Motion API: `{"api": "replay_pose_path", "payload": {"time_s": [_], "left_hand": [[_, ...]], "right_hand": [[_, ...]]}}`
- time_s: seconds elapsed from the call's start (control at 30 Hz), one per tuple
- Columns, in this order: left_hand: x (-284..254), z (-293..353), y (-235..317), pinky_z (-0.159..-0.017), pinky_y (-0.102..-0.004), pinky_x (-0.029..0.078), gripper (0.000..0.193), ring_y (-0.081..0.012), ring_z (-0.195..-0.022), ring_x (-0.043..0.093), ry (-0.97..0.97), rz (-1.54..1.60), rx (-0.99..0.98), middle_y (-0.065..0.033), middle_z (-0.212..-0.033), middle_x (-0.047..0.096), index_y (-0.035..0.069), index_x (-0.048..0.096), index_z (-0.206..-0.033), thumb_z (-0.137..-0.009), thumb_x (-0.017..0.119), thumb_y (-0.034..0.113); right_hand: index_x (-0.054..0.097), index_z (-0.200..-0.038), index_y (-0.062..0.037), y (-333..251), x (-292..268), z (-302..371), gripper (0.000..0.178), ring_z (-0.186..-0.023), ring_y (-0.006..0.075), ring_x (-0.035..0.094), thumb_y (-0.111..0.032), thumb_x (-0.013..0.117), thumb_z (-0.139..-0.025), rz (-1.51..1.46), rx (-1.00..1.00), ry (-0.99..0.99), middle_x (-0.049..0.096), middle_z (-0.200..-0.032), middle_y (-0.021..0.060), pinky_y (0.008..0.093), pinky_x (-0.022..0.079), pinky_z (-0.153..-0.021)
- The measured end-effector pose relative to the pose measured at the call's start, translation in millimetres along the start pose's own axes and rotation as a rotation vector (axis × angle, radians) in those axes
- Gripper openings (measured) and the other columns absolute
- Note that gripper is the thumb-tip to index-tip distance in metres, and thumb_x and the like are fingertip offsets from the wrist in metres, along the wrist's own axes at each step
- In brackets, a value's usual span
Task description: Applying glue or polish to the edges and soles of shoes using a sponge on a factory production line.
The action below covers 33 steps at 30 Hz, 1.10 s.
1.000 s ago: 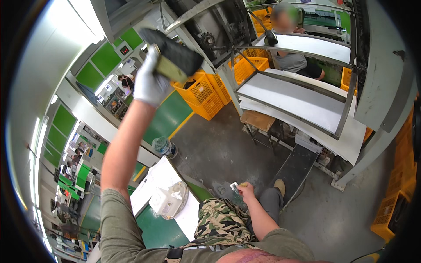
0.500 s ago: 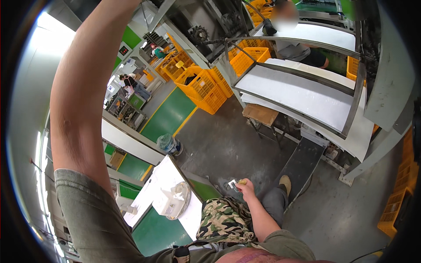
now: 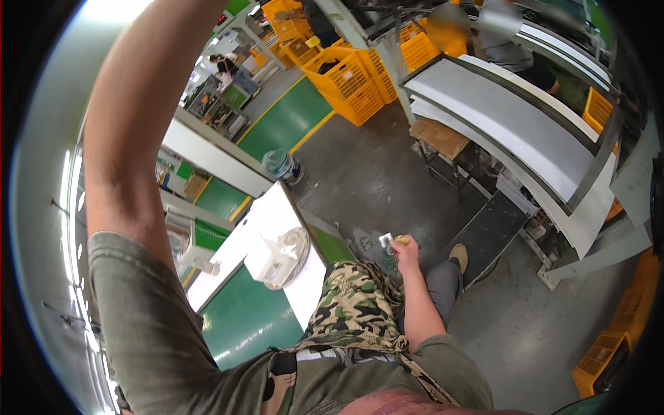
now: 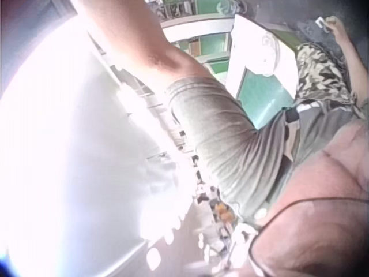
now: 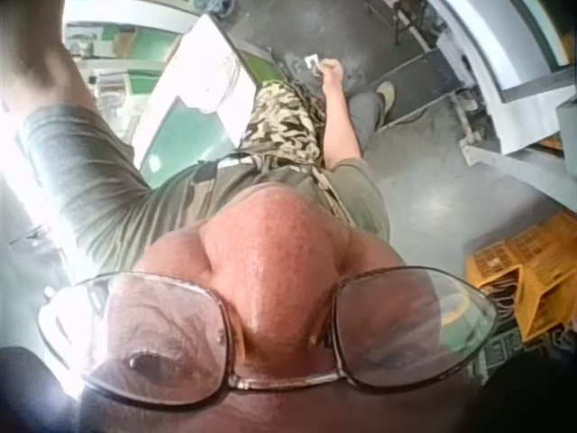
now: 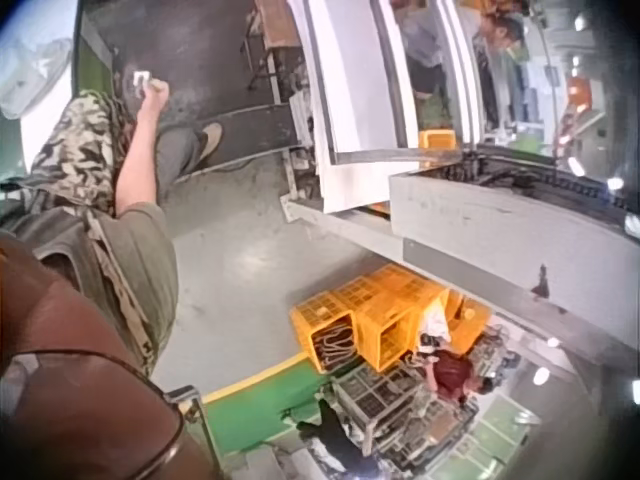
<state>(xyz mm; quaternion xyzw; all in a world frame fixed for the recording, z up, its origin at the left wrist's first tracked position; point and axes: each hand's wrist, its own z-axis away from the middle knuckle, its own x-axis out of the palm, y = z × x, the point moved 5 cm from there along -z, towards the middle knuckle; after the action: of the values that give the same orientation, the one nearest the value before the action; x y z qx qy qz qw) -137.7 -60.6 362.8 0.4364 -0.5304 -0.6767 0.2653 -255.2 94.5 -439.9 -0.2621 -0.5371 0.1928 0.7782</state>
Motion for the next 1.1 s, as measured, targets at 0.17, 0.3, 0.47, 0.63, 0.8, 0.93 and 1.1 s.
{"api": "replay_pose_path", "payload": {"time_s": [0.17, 0.3, 0.47, 0.63, 0.8, 0.93, 1.1], "left_hand": [[-121.5, 121.8, -214.2, -0.090, -0.0320, 0.055, 0.041, -0.0197, -0.099, 0.067, 0.054, -1.246, 0.547, -0.0105, -0.116, 0.070, 0.005, 0.065, -0.128, -0.095, 0.066, 0.030], [-247.9, 291.5, -465.0, -0.091, -0.0303, 0.052, 0.049, -0.0205, -0.101, 0.067, -0.008, -0.941, -0.386, -0.0116, -0.115, 0.071, 0.009, 0.067, -0.127, -0.083, 0.077, 0.029], [-357.9, 611.2, -746.4, -0.087, -0.0320, 0.053, 0.068, -0.0203, -0.095, 0.069, 0.322, -0.621, -1.169, -0.0116, -0.112, 0.071, 0.002, 0.063, -0.129, -0.078, 0.079, 0.044], [-271.6, 841.1, -858.3, -0.104, -0.0319, 0.045, 0.087, -0.0250, -0.122, 0.061, 0.577, -0.471, -1.461, -0.0156, -0.135, 0.061, 0.001, 0.052, -0.140, -0.074, 0.083, 0.048], [-177.0, 871.3, -899.4, -0.109, -0.0340, 0.041, 0.095, -0.0296, -0.130, 0.054, 0.687, -0.212, -1.350, -0.0201, -0.140, 0.056, 0.000, 0.049, -0.142, -0.069, 0.084, 0.048], [-191.9, 824.3, -892.8, -0.103, -0.0374, 0.047, 0.099, -0.0329, -0.123, 0.059, 0.700, -0.388, -1.471, -0.0226, -0.132, 0.060, 0.000, 0.051, -0.140, -0.063, 0.086, 0.052], [-212.8, 811.4, -918.5, -0.087, -0.0480, 0.056, 0.073, -0.0315, -0.107, 0.068, 0.157, -0.306, -1.575, -0.0203, -0.119, 0.068, -0.005, 0.068, -0.115, -0.066, 0.087, 0.045]], "right_hand": [[0.059, -0.089, -0.0137, 1.6, -20.6, 4.9, 0.017, -0.059, 0.0114, 0.056, -0.010, 0.074, -0.083, -0.018, 0.094, 0.124, 0.060, -0.073, -0.0010, 0.0277, 0.045, -0.053], [0.058, -0.092, -0.0096, 5.0, -29.0, 15.8, 0.016, -0.057, 0.0139, 0.056, -0.011, 0.073, -0.086, -0.007, 0.174, 0.184, 0.059, -0.071, 0.0024, 0.0301, 0.047, -0.050], [0.064, -0.094, -0.0099, 10.7, -45.0, 17.5, 0.010, -0.065, 0.0183, 0.058, -0.019, 0.068, -0.092, 0.000, 0.203, 0.116, 0.060, -0.074, 0.0032, 0.0376, 0.051, -0.062], [0.066, -0.100, -0.0098, 6.3, -49.0, 18.5, 0.013, -0.086, 0.0210, 0.061, -0.020, 0.067, -0.093, 0.103, 0.276, 0.112, 0.065, -0.090, 0.0034, 0.0443, 0.049, -0.078], [0.065, -0.106, -0.0102, -7.9, -37.1, 17.7, 0.016, -0.087, 0.0225, 0.061, -0.021, 0.066, -0.094, 0.264, 0.339, 0.135, 0.066, -0.095, 0.0047, 0.0419, 0.047, -0.081], [0.065, -0.105, -0.0100, -19.0, -3.7, 24.0, 0.016, -0.087, 0.0230, 0.061, -0.020, 0.066, -0.093, 0.294, 0.317, 0.077, 0.067, -0.095, 0.0053, 0.0420, 0.046, -0.080], [0.065, -0.104, -0.0087, 5.2, 80.2, 10.3, 0.014, -0.086, 0.0223, 0.062, -0.017, 0.067, -0.092, 0.358, 0.312, -0.076, 0.067, -0.093, 0.0062, 0.0413, 0.047, -0.076]]}}
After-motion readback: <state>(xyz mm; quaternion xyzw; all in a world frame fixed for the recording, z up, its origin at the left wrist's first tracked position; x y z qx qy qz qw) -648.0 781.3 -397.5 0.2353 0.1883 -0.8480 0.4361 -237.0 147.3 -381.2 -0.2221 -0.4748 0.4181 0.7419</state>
